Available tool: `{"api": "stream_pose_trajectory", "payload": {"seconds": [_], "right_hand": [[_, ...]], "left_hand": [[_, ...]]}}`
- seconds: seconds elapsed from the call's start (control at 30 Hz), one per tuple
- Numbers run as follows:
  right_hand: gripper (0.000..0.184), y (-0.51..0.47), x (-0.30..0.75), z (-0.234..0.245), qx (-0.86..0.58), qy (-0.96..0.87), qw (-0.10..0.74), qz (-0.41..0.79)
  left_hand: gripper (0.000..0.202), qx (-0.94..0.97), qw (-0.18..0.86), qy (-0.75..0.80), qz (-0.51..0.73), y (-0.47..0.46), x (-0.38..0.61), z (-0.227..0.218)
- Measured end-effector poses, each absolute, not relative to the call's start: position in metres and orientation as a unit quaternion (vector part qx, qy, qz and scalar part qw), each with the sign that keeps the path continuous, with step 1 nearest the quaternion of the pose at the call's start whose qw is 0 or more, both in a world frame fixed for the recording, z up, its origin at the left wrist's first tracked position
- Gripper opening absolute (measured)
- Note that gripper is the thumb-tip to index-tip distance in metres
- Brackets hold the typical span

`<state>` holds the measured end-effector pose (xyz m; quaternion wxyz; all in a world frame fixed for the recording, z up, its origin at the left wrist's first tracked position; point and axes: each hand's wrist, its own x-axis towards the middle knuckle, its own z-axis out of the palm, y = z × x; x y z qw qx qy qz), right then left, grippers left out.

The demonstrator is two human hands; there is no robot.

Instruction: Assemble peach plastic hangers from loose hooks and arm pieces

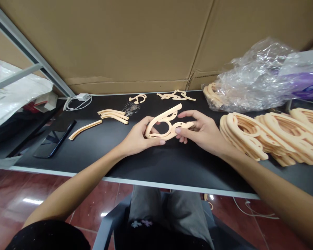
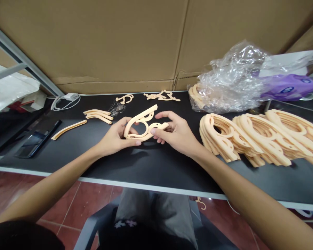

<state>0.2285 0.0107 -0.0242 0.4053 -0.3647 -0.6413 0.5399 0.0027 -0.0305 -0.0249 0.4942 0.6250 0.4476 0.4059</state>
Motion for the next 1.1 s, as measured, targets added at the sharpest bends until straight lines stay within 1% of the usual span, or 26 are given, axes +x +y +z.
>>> {"api": "stream_pose_trajectory", "payload": {"seconds": [0.07, 0.13, 0.23, 0.3, 0.37, 0.47, 0.67, 0.73, 0.8, 0.87, 0.93, 1.03, 1.1], "right_hand": [[0.061, 0.010, 0.228, -0.024, -0.359, -0.638, 0.403, 0.549], [0.059, 0.010, 0.228, -0.023, -0.357, -0.644, 0.396, 0.549], [0.045, 0.008, 0.228, -0.023, -0.347, -0.664, 0.378, 0.544], [0.036, 0.007, 0.227, -0.023, -0.332, -0.680, 0.364, 0.543], [0.031, 0.006, 0.226, -0.024, -0.320, -0.692, 0.348, 0.546], [0.032, 0.004, 0.225, -0.024, -0.315, -0.695, 0.337, 0.552], [0.032, 0.002, 0.224, -0.024, -0.323, -0.691, 0.336, 0.552], [0.036, 0.001, 0.225, -0.025, -0.329, -0.687, 0.338, 0.553], [0.045, 0.001, 0.226, -0.029, -0.332, -0.691, 0.346, 0.540], [0.054, 0.002, 0.228, -0.033, -0.332, -0.722, 0.347, 0.498], [0.063, 0.004, 0.230, -0.039, -0.324, -0.770, 0.346, 0.426], [0.080, 0.007, 0.233, -0.045, -0.286, -0.841, 0.370, 0.272], [0.085, 0.007, 0.233, -0.045, -0.259, -0.872, 0.382, 0.164]], "left_hand": [[0.045, 0.604, 0.507, 0.451, 0.418, -0.029, 0.004, -0.023], [0.044, 0.588, 0.507, 0.449, 0.442, -0.028, 0.005, -0.022], [0.041, 0.596, 0.494, 0.442, 0.454, -0.027, 0.004, -0.022], [0.038, 0.598, 0.503, 0.445, 0.438, -0.027, 0.003, -0.022], [0.037, 0.591, 0.521, 0.448, 0.423, -0.028, 0.003, -0.022], [0.037, 0.582, 0.527, 0.450, 0.426, -0.029, 0.004, -0.021], [0.032, 0.598, 0.498, 0.460, 0.428, -0.031, 0.007, -0.020], [0.035, 0.588, 0.525, 0.454, 0.415, -0.031, 0.007, -0.020], [0.038, 0.568, 0.560, 0.449, 0.402, -0.031, 0.006, -0.019], [0.040, 0.552, 0.584, 0.446, 0.393, -0.031, 0.005, -0.017], [0.040, 0.547, 0.595, 0.449, 0.381, -0.031, 0.005, -0.015], [0.039, 0.553, 0.605, 0.457, 0.346, -0.031, 0.004, -0.012], [0.037, 0.565, 0.607, 0.459, 0.318, -0.031, 0.003, -0.011]]}}
